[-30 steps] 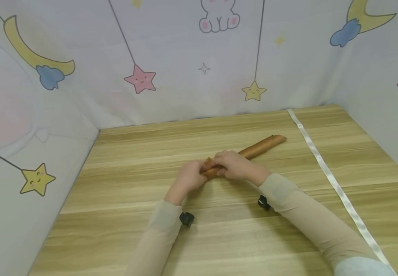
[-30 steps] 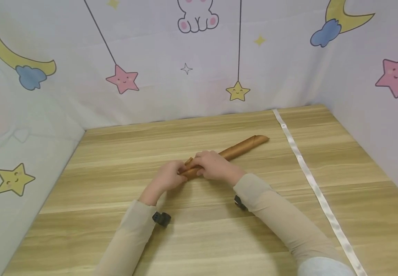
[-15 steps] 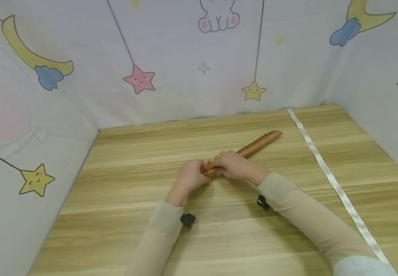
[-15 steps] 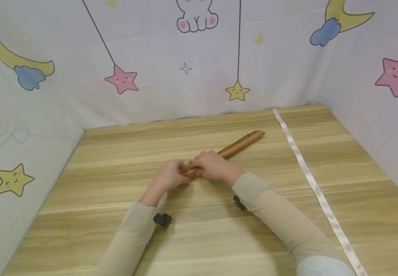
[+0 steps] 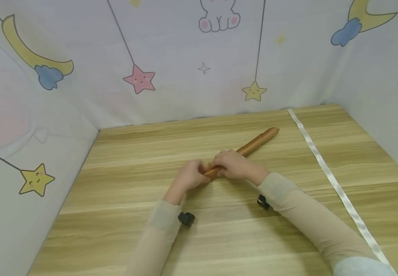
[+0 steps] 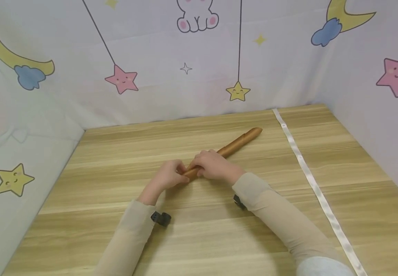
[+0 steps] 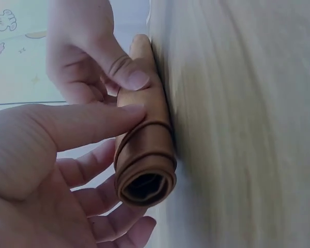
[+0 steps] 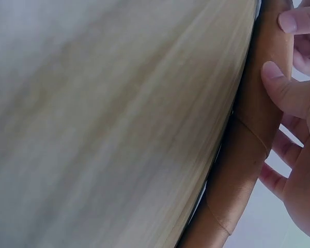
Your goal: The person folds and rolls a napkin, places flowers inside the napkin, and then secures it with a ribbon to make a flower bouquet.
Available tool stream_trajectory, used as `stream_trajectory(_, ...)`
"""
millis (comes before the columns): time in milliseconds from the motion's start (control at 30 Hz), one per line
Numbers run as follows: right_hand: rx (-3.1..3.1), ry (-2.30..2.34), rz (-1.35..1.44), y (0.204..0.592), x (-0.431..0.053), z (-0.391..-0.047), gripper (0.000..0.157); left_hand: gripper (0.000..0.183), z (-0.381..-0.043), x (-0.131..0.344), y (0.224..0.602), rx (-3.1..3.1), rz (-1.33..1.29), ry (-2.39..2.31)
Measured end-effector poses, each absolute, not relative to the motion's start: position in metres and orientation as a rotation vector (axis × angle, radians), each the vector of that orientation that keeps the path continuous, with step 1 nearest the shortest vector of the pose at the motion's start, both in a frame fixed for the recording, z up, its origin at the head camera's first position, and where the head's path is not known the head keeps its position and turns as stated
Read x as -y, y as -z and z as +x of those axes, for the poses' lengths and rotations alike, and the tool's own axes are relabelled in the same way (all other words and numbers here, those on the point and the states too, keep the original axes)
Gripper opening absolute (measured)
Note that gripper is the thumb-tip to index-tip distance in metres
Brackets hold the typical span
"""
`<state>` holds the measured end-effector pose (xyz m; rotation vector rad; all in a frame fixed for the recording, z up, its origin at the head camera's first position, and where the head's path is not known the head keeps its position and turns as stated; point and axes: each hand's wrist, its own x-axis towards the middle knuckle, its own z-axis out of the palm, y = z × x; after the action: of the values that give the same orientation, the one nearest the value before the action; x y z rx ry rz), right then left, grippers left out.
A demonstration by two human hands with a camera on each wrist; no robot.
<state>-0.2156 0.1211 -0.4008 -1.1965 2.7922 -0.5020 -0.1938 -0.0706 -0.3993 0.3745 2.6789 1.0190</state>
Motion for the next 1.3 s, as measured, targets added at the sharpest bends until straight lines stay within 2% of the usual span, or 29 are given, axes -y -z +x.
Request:
stream_trajectory(133, -2.792, 0.485, -1.177, 0.401, -0.12, -0.216, 0.029, 0.025, -0.191, 0.066, 0.398, -2.774, 0.446, -0.922)
stream_trajectory(267, -2.784, 0.494, -1.149, 0.399, -0.121, -0.215, 0.029, 0.02, -0.189, 0.063, 0.399, -2.852, 0.52, -0.847)
stream_trajectory(567, -2.84, 0.507, -1.227, 0.403, -0.125, -0.217, 0.031, 0.015, -0.192, 0.067, 0.4, -2.797, 0.419, -0.945)
stream_trajectory(867, -2.822, 0.441, -1.238, 0.399, -0.124, -0.215, 0.025, 0.035, -0.189, 0.064, 0.397, -2.796, 0.446, -0.899)
stream_trajectory(1000, -2.8, 0.473, -1.222, 0.398, -0.124, -0.215, 0.025, 0.032, -0.185, 0.059, 0.396, -2.832, 0.501, -0.858)
stream_trajectory(1300, -2.809, 0.502, -1.294, 0.397, -0.125, -0.213, 0.028, 0.021, -0.189, 0.061, 0.4, -2.748, 0.37, -0.98)
